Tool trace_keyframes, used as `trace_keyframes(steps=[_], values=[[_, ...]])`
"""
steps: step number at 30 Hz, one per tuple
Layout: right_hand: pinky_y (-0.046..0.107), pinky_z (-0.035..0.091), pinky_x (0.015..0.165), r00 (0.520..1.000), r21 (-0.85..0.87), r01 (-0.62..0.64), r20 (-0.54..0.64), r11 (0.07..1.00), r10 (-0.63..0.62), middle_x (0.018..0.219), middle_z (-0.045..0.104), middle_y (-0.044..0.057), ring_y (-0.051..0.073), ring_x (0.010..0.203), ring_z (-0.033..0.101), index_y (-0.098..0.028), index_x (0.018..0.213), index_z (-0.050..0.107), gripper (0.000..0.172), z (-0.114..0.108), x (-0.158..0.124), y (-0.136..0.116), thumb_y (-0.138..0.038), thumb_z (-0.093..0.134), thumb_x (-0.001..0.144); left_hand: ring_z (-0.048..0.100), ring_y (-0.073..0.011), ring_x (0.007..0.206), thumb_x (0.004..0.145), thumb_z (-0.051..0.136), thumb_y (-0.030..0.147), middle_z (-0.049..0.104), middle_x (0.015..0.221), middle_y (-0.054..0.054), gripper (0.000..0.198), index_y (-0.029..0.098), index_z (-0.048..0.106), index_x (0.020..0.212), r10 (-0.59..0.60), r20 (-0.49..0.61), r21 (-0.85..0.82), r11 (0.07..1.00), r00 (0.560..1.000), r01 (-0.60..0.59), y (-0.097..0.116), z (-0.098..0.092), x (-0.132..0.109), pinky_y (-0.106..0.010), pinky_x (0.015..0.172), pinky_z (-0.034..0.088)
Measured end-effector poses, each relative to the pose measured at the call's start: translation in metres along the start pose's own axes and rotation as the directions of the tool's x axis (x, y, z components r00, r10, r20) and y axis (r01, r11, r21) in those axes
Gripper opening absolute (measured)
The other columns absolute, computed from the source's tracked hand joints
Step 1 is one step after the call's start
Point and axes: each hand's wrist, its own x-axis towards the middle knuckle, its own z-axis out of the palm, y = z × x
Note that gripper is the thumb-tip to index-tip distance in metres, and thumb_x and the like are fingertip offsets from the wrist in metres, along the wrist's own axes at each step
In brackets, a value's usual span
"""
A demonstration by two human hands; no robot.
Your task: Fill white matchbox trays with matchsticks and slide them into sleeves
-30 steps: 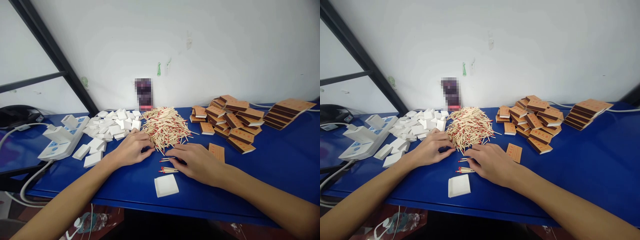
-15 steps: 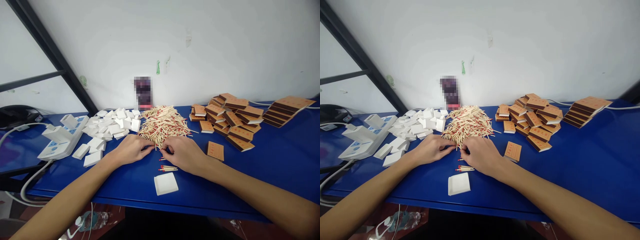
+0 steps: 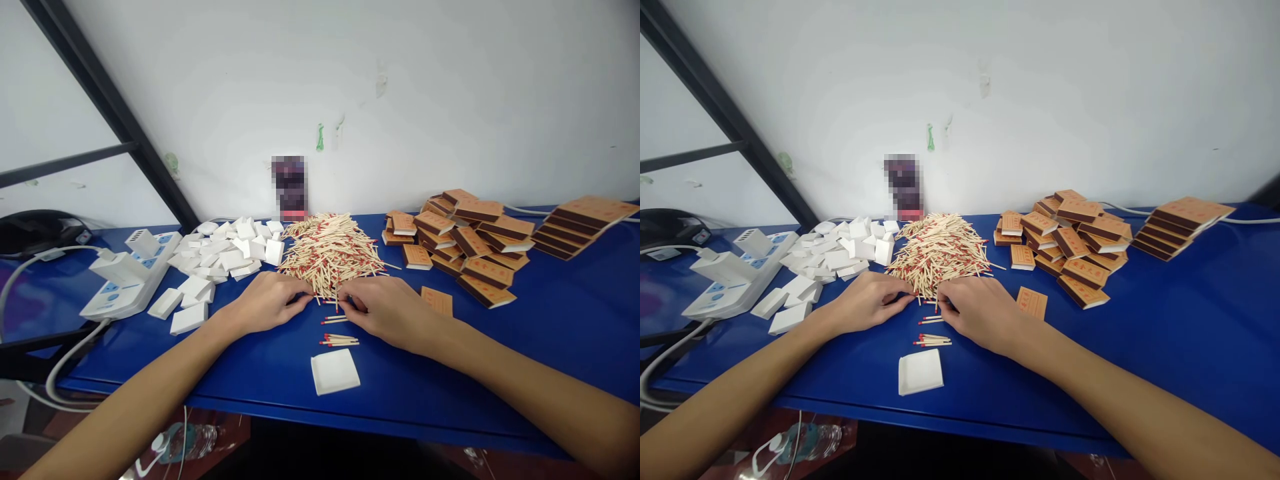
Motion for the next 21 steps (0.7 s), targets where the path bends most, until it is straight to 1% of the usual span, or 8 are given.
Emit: trace_keyframes(steps=[2,5,6,9,11,15,18,21], values=[[0.028,0.028,0.057,0.999,-0.02,0.032,-0.012,0.999,-0.032,0.076,0.068,0.0,0.015,0.066,0.057,-0.02,0.086,0.065,0.011,-0.0001,-0.0016,0.0022,-0.015,0.056,0.086,0.057,-0.0109,0.058,0.097,0.049,0.026,0.067,0.07,0.001,0.022,0.018,0.069,0.092,0.009,0.003,0.0,1.0,1.0,-0.009,-0.0005,0.0007,0.0,-0.021,0.057,0.037],[0.028,0.03,0.06,0.992,-0.042,0.126,-0.026,0.991,-0.127,0.092,0.072,0.001,0.017,0.077,0.063,-0.023,0.106,0.065,0.022,0.0011,-0.0032,0.005,-0.015,0.054,0.09,0.059,-0.0113,0.063,0.097,0.049,0.025,0.067,0.074,0.0,0.02,0.018,0.068,0.094,0.03,0.001,0.008,1.0,1.0,-0.03,-0.0023,0.002,-0.0003,-0.022,0.06,0.038],[0.028,0.03,0.061,0.987,-0.059,0.157,-0.02,0.986,-0.159,0.096,0.072,0.001,0.017,0.079,0.064,-0.024,0.108,0.065,0.023,0.0015,-0.0033,0.0059,-0.015,0.052,0.091,0.059,-0.0114,0.064,0.097,0.049,0.024,0.067,0.074,0.0,0.02,0.018,0.068,0.094,0.034,0.001,0.009,0.999,0.999,-0.034,-0.0027,0.0022,-0.0004,-0.022,0.06,0.038],[0.029,0.03,0.06,0.979,-0.13,0.202,0.013,0.971,-0.202,0.095,0.071,0.001,0.017,0.077,0.063,-0.022,0.1,0.066,0.018,0.0023,-0.0029,0.008,-0.016,0.051,0.094,0.057,-0.0109,0.061,0.096,0.05,0.024,0.064,0.071,0.002,0.019,0.018,0.067,0.093,0.041,-0.008,0.005,0.999,0.999,-0.041,-0.0024,0.0017,-0.0008,-0.022,0.058,0.037],[0.03,0.03,0.061,0.977,-0.162,0.212,0.02,0.964,-0.211,0.092,0.07,0.001,0.018,0.076,0.063,-0.021,0.095,0.066,0.015,0.0023,-0.0021,0.0087,-0.018,0.052,0.095,0.054,-0.0105,0.057,0.095,0.051,0.025,0.062,0.067,0.002,0.017,0.018,0.067,0.091,0.045,-0.041,-0.002,0.999,0.998,-0.045,-0.0011,0.0011,-0.0011,-0.022,0.055,0.035],[0.03,0.033,0.065,0.965,-0.193,0.258,0.013,0.947,-0.26,0.095,0.07,0.001,0.018,0.077,0.063,-0.021,0.098,0.065,0.012,0.0025,-0.001,0.0086,-0.017,0.054,0.095,0.054,-0.0109,0.056,0.096,0.049,0.023,0.061,0.066,0.002,0.017,0.017,0.066,0.099,0.121,-0.111,-0.001,0.993,0.986,-0.122,0.0013,0.003,-0.0008,-0.022,0.056,0.037],[0.031,0.035,0.067,0.959,-0.226,0.279,0.009,0.933,-0.285,0.095,0.069,0.002,0.018,0.076,0.062,-0.021,0.103,0.065,0.014,0.0031,-0.0006,0.0083,-0.017,0.054,0.095,0.059,-0.0124,0.063,0.1,0.045,0.022,0.065,0.074,-0.001,0.022,0.017,0.064,0.108,0.183,-0.096,0.019,0.983,0.978,-0.183,0.0018,0.0064,0.0004,-0.023,0.062,0.041],[0.031,0.035,0.067,0.954,-0.26,0.291,0.002,0.921,-0.301,0.091,0.068,0.003,0.018,0.073,0.061,-0.021,0.102,0.065,0.014,0.0043,-0.0003,0.0089,-0.017,0.053,0.096,0.062,-0.0142,0.071,0.101,0.042,0.022,0.068,0.082,-0.003,0.025,0.018,0.065,0.111,0.18,-0.035,0.058,0.982,0.983,-0.178,0.0016,0.0077,0.0017,-0.024,0.066,0.043]])
